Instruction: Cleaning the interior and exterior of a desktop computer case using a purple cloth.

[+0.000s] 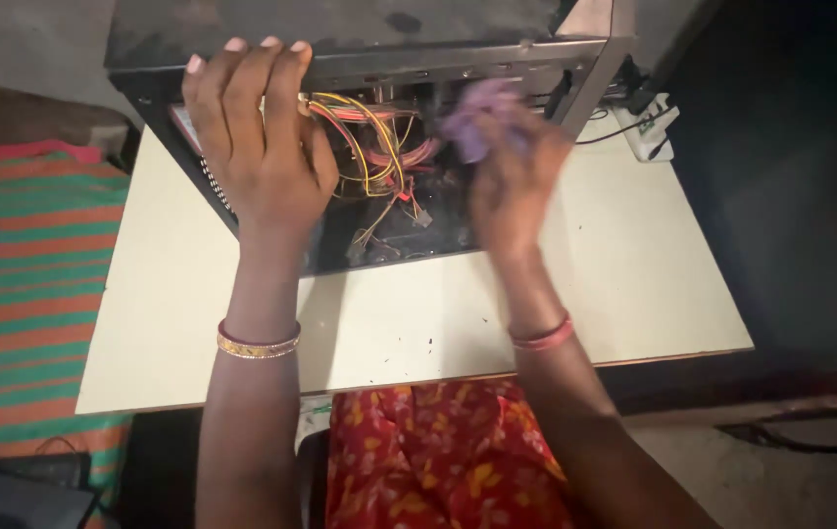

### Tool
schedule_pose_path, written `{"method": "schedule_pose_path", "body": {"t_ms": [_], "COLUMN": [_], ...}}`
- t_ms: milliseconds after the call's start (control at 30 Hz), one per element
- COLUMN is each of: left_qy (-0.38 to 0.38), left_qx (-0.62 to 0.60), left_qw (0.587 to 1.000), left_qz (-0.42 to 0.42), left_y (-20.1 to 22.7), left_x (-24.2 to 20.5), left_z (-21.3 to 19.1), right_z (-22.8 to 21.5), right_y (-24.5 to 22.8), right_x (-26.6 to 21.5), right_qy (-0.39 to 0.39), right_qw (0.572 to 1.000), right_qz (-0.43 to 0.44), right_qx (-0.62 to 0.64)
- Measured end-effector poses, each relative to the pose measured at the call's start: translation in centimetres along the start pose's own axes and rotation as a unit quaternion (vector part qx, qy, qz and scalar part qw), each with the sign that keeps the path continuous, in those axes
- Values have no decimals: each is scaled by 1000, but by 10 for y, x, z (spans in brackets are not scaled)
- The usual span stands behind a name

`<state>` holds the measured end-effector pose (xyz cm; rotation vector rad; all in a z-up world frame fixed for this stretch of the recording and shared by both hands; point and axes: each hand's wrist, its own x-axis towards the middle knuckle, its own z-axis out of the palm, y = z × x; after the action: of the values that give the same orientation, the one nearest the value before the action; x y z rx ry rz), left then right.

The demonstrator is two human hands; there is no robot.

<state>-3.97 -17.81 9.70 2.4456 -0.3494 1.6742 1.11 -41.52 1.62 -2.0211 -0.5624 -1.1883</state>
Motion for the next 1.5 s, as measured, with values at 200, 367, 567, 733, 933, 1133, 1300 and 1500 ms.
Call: {"method": "schedule_pose_path", "body": {"t_ms": [200,367,567,733,933,1133,1300,1500], "left_qy": [11,2,17,41,3,-15,-35,-68], "left_qx": [-1,4,16,13,9,-12,-5,-8], "left_qw": [1000,1000,1000,999,1000,1000,999,997], "left_qz": [0,-8,3,-6,-18,-9,-17,-34], "left_y": [0,-2,-6,3,5,7,10,20], "left_x": [-1,-5,-9,-3,-1,-3,-5,1], "left_z": [5,7,13,15,4,-2,-6,-5], "right_z": [-38,-29,-38,-53,-56,-53,-55,-24], "right_y": [0,8,6,-19,-52,-58,-51,-53], "right_x": [18,3,-10,3,37,48,52,51], "right_qy": [14,15,-54,-26,-55,-62,-21,-33], "right_qw": [998,997,995,998,994,993,996,993], "right_qz": [54,56,68,50,-15,-50,-34,-78], "right_qx": [-25,-40,-41,25,96,90,82,77]}}
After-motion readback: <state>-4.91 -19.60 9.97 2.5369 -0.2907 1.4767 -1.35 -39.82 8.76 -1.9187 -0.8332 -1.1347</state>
